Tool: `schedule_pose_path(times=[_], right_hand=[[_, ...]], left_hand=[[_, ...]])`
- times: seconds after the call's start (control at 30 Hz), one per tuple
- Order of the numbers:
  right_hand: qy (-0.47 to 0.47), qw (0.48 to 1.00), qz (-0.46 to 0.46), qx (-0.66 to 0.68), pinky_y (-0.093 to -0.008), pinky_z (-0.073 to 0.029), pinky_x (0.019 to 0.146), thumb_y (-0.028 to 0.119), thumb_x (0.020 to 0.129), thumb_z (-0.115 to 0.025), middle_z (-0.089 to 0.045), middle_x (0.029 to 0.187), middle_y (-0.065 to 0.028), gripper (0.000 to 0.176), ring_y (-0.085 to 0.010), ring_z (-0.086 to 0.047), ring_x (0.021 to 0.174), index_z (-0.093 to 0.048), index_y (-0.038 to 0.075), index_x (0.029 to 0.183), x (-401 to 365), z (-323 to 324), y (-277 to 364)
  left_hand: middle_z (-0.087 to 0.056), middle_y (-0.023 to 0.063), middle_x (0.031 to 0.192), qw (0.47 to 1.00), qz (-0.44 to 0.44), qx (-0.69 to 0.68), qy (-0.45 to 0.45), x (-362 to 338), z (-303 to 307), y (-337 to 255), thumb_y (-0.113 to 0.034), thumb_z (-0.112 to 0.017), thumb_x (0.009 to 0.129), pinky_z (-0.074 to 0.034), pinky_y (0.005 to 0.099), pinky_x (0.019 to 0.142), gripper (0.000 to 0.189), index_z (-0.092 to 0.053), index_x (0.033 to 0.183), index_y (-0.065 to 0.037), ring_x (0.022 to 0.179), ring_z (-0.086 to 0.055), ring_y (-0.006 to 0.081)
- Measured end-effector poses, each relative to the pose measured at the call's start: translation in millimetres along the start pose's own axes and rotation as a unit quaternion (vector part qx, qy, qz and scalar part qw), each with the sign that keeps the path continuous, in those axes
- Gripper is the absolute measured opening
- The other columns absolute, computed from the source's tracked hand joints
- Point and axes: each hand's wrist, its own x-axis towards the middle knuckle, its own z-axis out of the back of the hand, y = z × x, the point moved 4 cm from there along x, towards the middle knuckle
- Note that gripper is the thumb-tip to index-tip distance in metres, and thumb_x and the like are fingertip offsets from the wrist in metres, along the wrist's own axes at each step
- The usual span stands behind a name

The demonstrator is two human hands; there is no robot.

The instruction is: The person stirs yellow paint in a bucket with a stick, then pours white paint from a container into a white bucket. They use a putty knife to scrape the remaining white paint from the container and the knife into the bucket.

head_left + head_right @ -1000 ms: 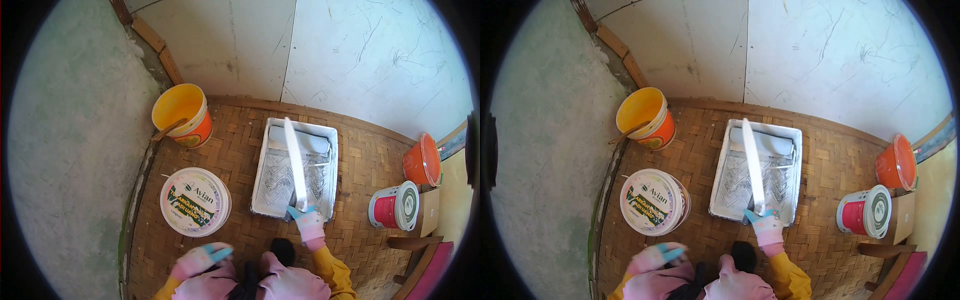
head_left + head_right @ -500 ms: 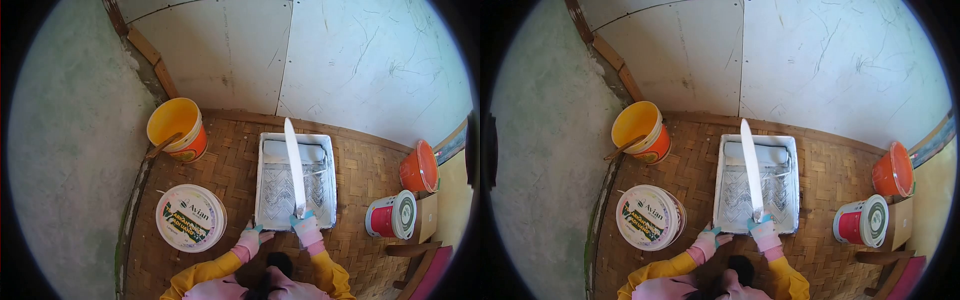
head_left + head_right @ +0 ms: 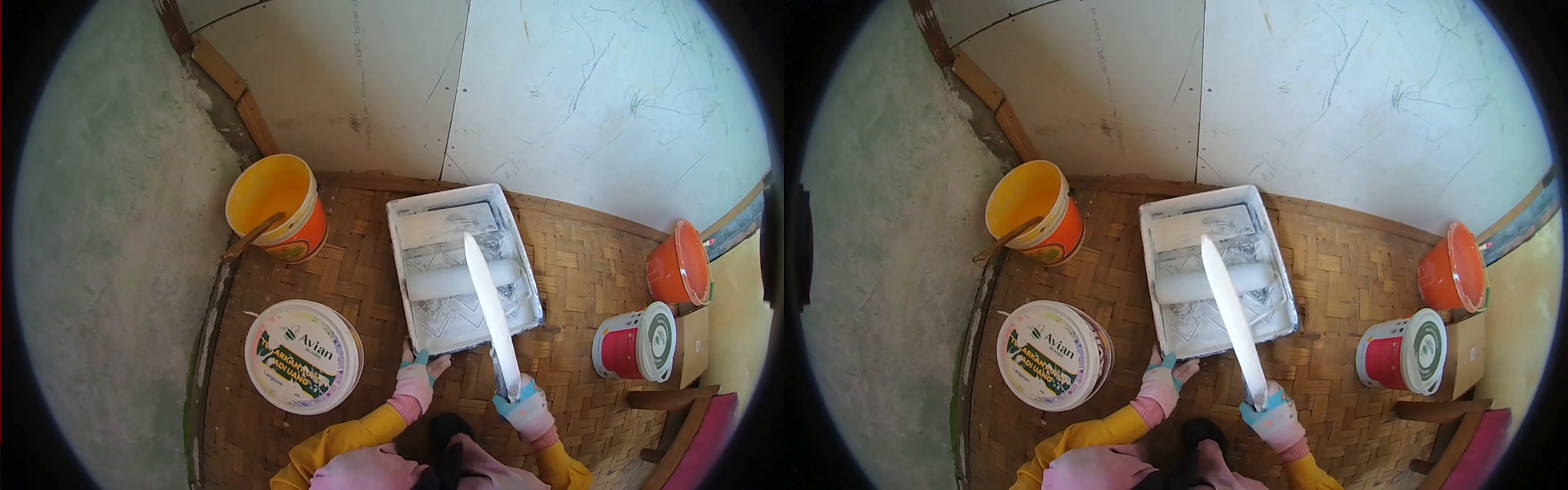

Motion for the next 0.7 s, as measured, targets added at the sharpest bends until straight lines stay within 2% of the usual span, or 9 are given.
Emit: schedule_pose_path(times=[0.07,0.13,0.27,0.37,0.43,0.5,0.53,0.63,0.7], right_hand=[[0.013,1.0,-0.004,-0.006,-0.0374,-0.046,0.06,0.024,0.063,-0.068,-0.056,0.073,-0.0133,0.03,-0.0298,-0.057,0.067,-0.054,0.005,0.082,-9.9,4.9,-2.9],[0.089,0.992,-0.093,-0.016,-0.0376,-0.047,0.064,0.026,0.063,-0.068,-0.057,0.077,-0.0138,0.033,-0.0298,-0.058,0.071,-0.054,0.004,0.085,-17.9,1.4,-14.0],[0.097,0.992,-0.067,-0.045,-0.0375,-0.047,0.065,0.027,0.063,-0.068,-0.058,0.078,-0.0136,0.036,-0.0297,-0.058,0.073,-0.055,0.004,0.087,-29.4,-16.9,-47.8],[0.075,0.992,-0.099,-0.002,-0.0379,-0.047,0.064,0.03,0.063,-0.069,-0.057,0.077,-0.014,0.04,-0.03,-0.058,0.071,-0.056,0.004,0.089,-34.5,-11.8,-47.3],[-0.015,0.998,-0.022,-0.049,-0.0377,-0.047,0.061,0.03,0.064,-0.07,-0.057,0.073,-0.013,0.037,-0.0298,-0.057,0.067,-0.053,0.004,0.084,-32.5,-2.3,-37.7],[-0.079,0.996,-0.024,0.032,-0.0369,-0.046,0.057,0.027,0.066,-0.07,-0.055,0.069,-0.0116,0.032,-0.029,-0.057,0.062,-0.048,0.006,0.076,-30.2,4.7,-49.5],[-0.111,0.991,-0.044,-0.054,-0.0358,-0.045,0.054,0.024,0.067,-0.07,-0.054,0.066,-0.0106,0.031,-0.0284,-0.056,0.058,-0.044,0.007,0.072,-24.5,11.5,-53.4],[-0.087,0.996,-0.027,-0.02,-0.0368,-0.046,0.056,0.024,0.067,-0.069,-0.056,0.069,-0.0127,0.029,-0.0287,-0.058,0.061,-0.047,0.007,0.076,13.0,40.1,-60.4],[-0.083,0.988,-0.02,-0.131,-0.0362,-0.046,0.056,0.02,0.066,-0.07,-0.057,0.068,-0.0131,0.027,-0.0305,-0.058,0.062,-0.05,0.006,0.077,41.3,60.6,-54.6]], left_hand=[[-0.038,0.0225,0.119,0.999,-0.009,-0.038,0.025,-1.6,1.3,0.8,-0.01,-0.032,0.091,-0.042,0.0482,0.089,0.049,-0.014,0.134,-0.024,0.102,-0.048,0.0437],[-0.037,0.0225,0.121,0.999,0.032,-0.006,0.035,-5.0,0.2,-0.7,-0.012,-0.029,0.091,-0.04,0.0486,0.091,0.048,-0.011,0.134,-0.025,0.105,-0.046,0.0437],[-0.034,0.0232,0.124,0.997,0.075,0.022,0.018,-15.8,-3.7,-6.0,-0.011,-0.033,0.091,-0.039,0.049,0.092,0.052,-0.008,0.134,-0.026,0.107,-0.045,0.0426],[-0.032,0.0222,0.126,0.995,0.085,0.043,0.041,-20.5,-5.8,-6.4,-0.012,-0.04,0.089,-0.04,0.0479,0.09,0.056,-0.008,0.133,-0.026,0.106,-0.046,0.041],[-0.033,0.0204,0.127,0.991,0.103,0.081,0.008,-25.2,-9.9,-7.2,-0.011,-0.048,0.086,-0.042,0.0461,0.087,0.063,-0.008,0.133,-0.024,0.105,-0.047,0.0395],[-0.032,0.0197,0.128,0.991,0.109,0.08,0.012,-26.0,-10.0,-8.5,-0.012,-0.049,0.085,-0.042,0.0456,0.087,0.065,-0.007,0.133,-0.023,0.105,-0.047,0.0393],[-0.032,0.019,0.129,0.99,0.117,0.078,0.017,-27.2,-10.2,-8.9,-0.013,-0.051,0.084,-0.043,0.0451,0.086,0.066,-0.007,0.134,-0.022,0.105,-0.047,0.0391],[-0.033,0.0193,0.129,0.984,0.137,0.113,0.018,-37.3,-11.7,-11.3,-0.015,-0.054,0.083,-0.044,0.045,0.085,0.07,-0.005,0.134,-0.021,0.104,-0.048,0.0394],[-0.035,0.0202,0.127,0.977,0.163,0.133,0.024,-44.2,0.1,-11.3,-0.016,-0.053,0.084,-0.043,0.0449,0.085,0.065,-0.011,0.134,-0.018,0.104,-0.048,0.0395]])
